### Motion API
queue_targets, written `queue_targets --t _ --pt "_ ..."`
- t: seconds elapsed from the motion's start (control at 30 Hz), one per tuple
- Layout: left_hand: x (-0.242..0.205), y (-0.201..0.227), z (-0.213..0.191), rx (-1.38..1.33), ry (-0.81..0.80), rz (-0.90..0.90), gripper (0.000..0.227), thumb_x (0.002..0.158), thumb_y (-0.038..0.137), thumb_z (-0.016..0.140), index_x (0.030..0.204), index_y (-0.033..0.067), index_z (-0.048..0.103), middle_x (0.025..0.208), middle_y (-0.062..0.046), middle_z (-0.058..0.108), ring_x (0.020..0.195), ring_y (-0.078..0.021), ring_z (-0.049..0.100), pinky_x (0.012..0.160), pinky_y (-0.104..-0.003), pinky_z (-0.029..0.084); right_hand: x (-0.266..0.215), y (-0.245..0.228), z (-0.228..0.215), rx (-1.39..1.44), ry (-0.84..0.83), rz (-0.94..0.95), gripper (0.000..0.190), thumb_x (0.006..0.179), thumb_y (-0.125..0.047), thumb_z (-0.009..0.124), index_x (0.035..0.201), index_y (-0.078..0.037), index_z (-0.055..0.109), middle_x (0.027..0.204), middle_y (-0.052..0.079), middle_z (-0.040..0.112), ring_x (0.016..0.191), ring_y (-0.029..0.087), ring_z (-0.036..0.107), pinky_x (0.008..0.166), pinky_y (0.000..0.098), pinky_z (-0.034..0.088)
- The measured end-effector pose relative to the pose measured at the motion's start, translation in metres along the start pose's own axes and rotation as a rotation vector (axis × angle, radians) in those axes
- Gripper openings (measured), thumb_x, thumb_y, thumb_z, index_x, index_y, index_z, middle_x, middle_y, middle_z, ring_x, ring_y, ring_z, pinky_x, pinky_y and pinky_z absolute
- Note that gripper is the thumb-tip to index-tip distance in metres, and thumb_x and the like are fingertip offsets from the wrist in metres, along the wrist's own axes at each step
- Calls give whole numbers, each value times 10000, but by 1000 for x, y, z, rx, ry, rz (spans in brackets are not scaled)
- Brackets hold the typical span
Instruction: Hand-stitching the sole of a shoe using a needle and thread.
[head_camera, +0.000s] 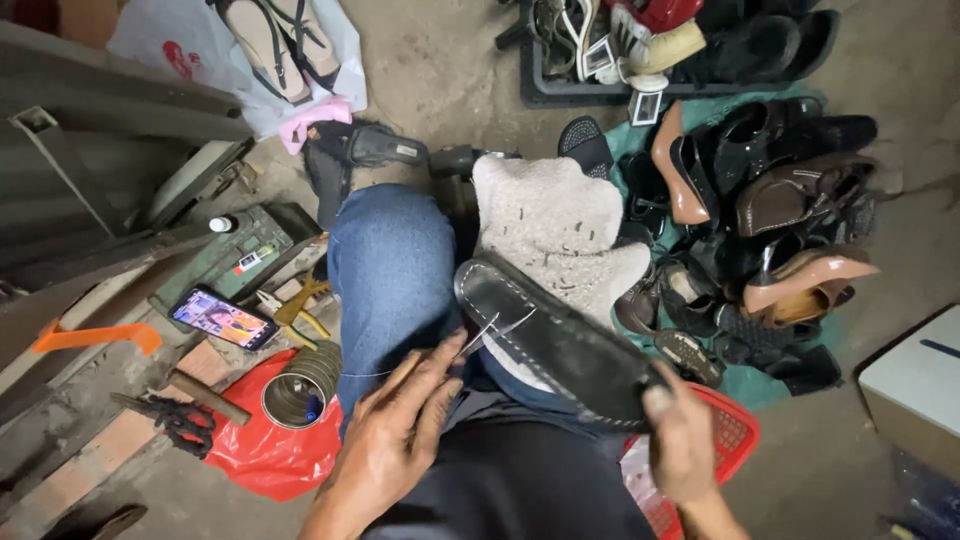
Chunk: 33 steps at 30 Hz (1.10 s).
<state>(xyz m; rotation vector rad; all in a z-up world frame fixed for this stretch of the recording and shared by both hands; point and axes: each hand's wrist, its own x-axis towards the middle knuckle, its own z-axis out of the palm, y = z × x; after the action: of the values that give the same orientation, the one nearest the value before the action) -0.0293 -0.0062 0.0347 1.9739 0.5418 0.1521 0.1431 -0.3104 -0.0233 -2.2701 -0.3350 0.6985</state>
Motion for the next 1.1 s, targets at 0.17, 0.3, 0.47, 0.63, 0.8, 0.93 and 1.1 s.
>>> queue_targets --t 0.17,0.3,0.47,0.63,0.8,0.93,1.1 --pt "10 20 4 -53 -15 75 399 1020 124 560 1419 110 575 1261 -47 722 1056 -178 718 876 -303 575 35 -40 -2 270 34 40 347 1032 -270 473 908 -21 680 922 32 653 875 159 570 830 319 451" --pt "13 17 16 -30 -75 18 433 1052 192 501 1482 180 547 976 0 655 728 -165 659 644 -311 532 38 -38 9 448 34 69 250 987 -267 601 971 -51 726 954 42 728 865 173 679 793 325 557" --pt "18 10 30 111 -27 64 430 1034 171 564 1460 230 578 944 19 619 653 -224 622 503 -374 450 36 -68 12 375 -6 -71 408 1006 -256 579 620 -125 566 512 11 574 459 134 555 523 280 480" --pt "21 5 39 149 3 103 438 1031 159 574 1464 223 571 914 18 612 619 -233 594 470 -397 449 36 -49 14 362 54 -14 244 973 -282 622 1013 -66 728 991 50 735 927 199 699 851 341 575" --pt "21 3 41 193 1 99 457 1020 138 573 1468 225 567 939 11 621 603 -264 602 462 -422 460 37 -47 13 340 58 -20 242 974 -276 632 1036 -70 742 1013 47 748 950 198 711 872 345 586" --pt "22 5 37 215 12 128 451 1012 115 592 1455 201 587 888 23 570 598 -219 570 420 -402 433 34 -46 12 301 28 -122 224 1004 -261 619 935 -92 748 938 0 730 878 155 690 809 311 572" --pt "23 14 13 236 -104 47 475 978 113 571 1432 248 605 990 55 613 721 -194 650 503 -385 493 16 -74 23 276 -72 -218 663 865 -277 726 1429 -15 495 1371 157 637 1267 284 652 1070 419 567"
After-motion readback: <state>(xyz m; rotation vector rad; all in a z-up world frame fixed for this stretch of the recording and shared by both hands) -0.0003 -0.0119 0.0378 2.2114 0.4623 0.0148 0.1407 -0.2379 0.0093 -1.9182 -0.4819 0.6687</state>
